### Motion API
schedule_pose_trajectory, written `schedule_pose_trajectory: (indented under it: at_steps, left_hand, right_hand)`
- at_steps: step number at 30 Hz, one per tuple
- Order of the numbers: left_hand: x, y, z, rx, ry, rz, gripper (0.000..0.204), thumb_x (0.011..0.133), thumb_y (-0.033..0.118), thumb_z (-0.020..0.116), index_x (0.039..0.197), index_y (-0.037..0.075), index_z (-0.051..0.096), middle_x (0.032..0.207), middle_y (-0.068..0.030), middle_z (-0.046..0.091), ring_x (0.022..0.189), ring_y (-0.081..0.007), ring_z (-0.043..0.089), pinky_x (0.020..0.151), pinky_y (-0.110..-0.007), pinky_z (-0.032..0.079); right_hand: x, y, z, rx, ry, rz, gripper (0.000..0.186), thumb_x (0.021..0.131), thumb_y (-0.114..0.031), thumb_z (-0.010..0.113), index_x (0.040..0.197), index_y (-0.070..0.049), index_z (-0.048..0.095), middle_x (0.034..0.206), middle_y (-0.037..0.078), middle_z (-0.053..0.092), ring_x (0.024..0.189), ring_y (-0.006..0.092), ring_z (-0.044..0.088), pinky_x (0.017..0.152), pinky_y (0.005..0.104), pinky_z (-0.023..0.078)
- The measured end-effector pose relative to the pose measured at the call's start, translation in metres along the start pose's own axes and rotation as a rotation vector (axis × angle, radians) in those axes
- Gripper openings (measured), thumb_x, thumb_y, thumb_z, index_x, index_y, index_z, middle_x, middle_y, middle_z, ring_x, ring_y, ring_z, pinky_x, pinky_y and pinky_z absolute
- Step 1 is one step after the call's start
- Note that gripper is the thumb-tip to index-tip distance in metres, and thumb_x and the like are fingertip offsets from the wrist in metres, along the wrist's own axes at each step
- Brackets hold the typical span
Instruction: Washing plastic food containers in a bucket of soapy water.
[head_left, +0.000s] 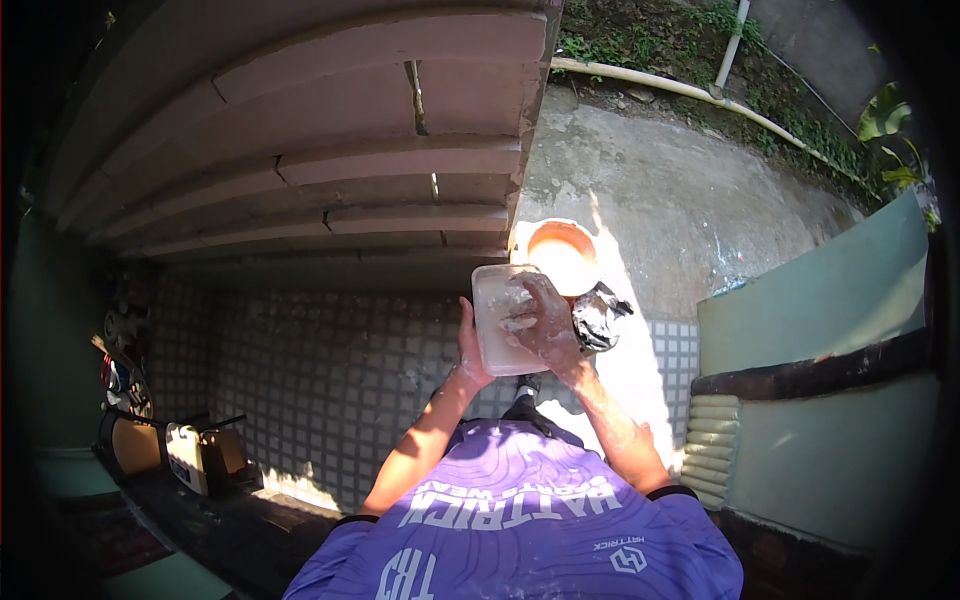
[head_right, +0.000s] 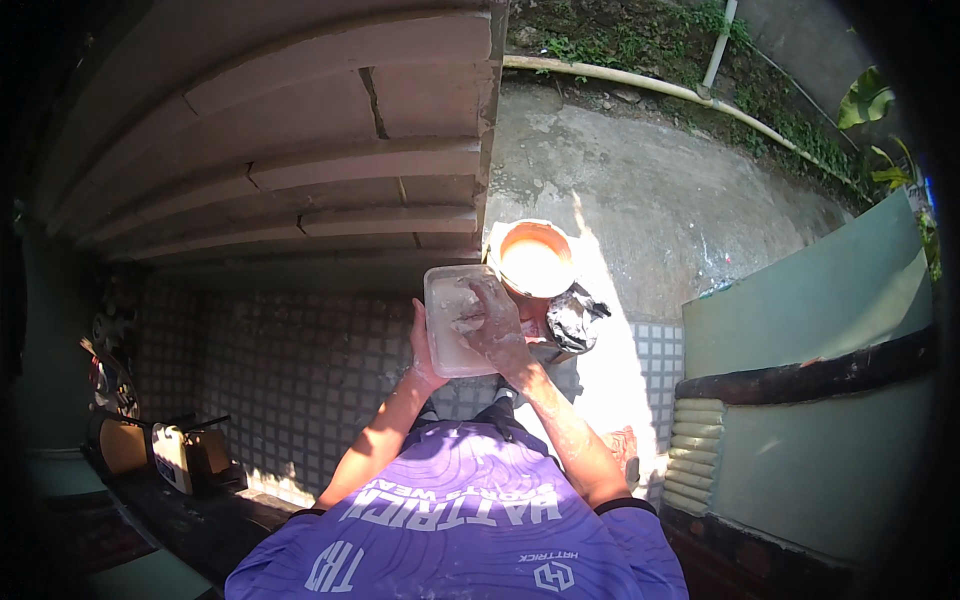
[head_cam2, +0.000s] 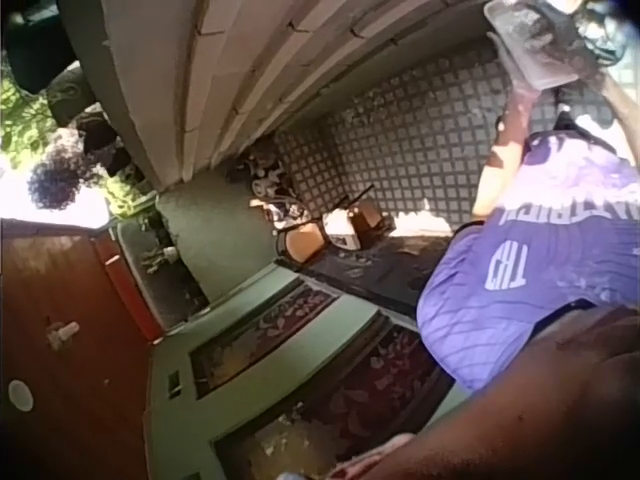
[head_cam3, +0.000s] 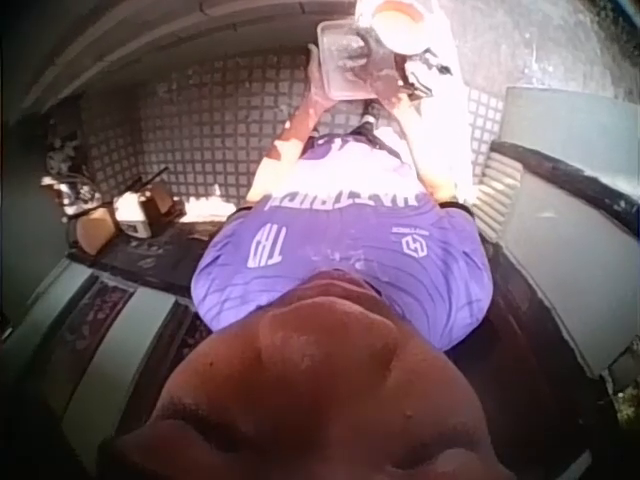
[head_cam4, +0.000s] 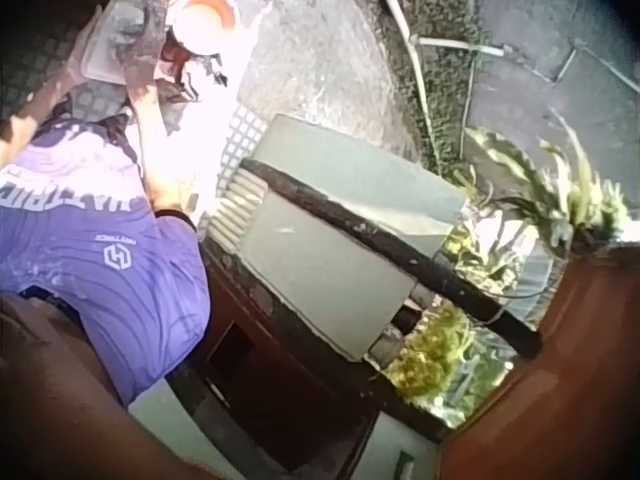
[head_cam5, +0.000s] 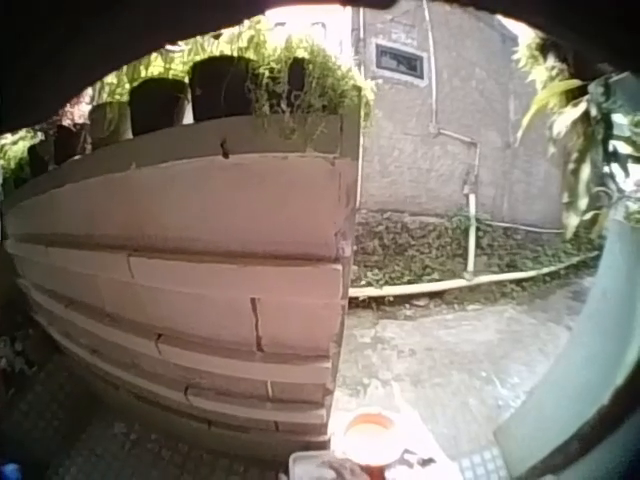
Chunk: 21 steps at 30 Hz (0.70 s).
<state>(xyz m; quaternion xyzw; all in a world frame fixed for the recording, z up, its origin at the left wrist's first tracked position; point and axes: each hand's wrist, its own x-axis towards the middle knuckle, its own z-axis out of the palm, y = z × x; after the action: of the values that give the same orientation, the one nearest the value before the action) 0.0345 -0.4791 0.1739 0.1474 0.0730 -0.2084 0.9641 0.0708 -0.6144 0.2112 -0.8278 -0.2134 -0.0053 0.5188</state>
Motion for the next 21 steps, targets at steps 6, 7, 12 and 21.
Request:
schedule_pose_trajectory:
  at_steps: [6,7,12,21]
  left_hand:
    - [0.003,-0.006,-0.005,0.020,-0.048,-0.014,0.094,0.084,0.079,0.029,0.142,0.006,0.035,0.134,-0.0193,0.048,0.121,-0.0368,0.049,0.101,-0.052,0.042]
    - [0.003,-0.007,-0.009,0.022,-0.066,-0.014,0.089,0.086,0.076,0.030,0.142,0.008,0.035,0.136,-0.0182,0.046,0.123,-0.0359,0.047,0.102,-0.052,0.041]
    - [0.006,-0.010,-0.018,0.058,-0.002,0.036,0.088,0.087,0.075,0.032,0.143,0.007,0.034,0.137,-0.0173,0.046,0.123,-0.0341,0.048,0.102,-0.049,0.042]
    - [0.024,-0.025,-0.039,0.139,0.135,0.006,0.079,0.090,0.070,0.033,0.139,0.010,0.040,0.132,-0.0117,0.051,0.116,-0.0284,0.053,0.098,-0.044,0.045]
  right_hand:
    - [-0.009,-0.013,-0.015,0.023,0.009,0.024,0.070,0.064,0.002,0.077,0.128,0.000,0.048,0.125,0.016,0.053,0.102,0.0268,0.063,0.079,0.0320,0.058]
    - [-0.012,-0.015,-0.016,-0.043,0.034,-0.017,0.069,0.061,0.002,0.077,0.125,0.003,0.049,0.121,0.018,0.054,0.104,0.0295,0.062,0.082,0.0331,0.058]
    - [-0.022,-0.002,-0.012,0.156,-0.082,0.061,0.063,0.065,0.008,0.054,0.127,0.002,0.048,0.117,0.025,0.056,0.109,0.0387,0.057,0.089,0.0423,0.049]
    - [-0.043,0.026,-0.025,0.063,0.061,-0.037,0.036,0.073,0.003,0.059,0.108,0.002,0.059,0.104,0.020,0.062,0.095,0.0394,0.061,0.082,0.0428,0.050]
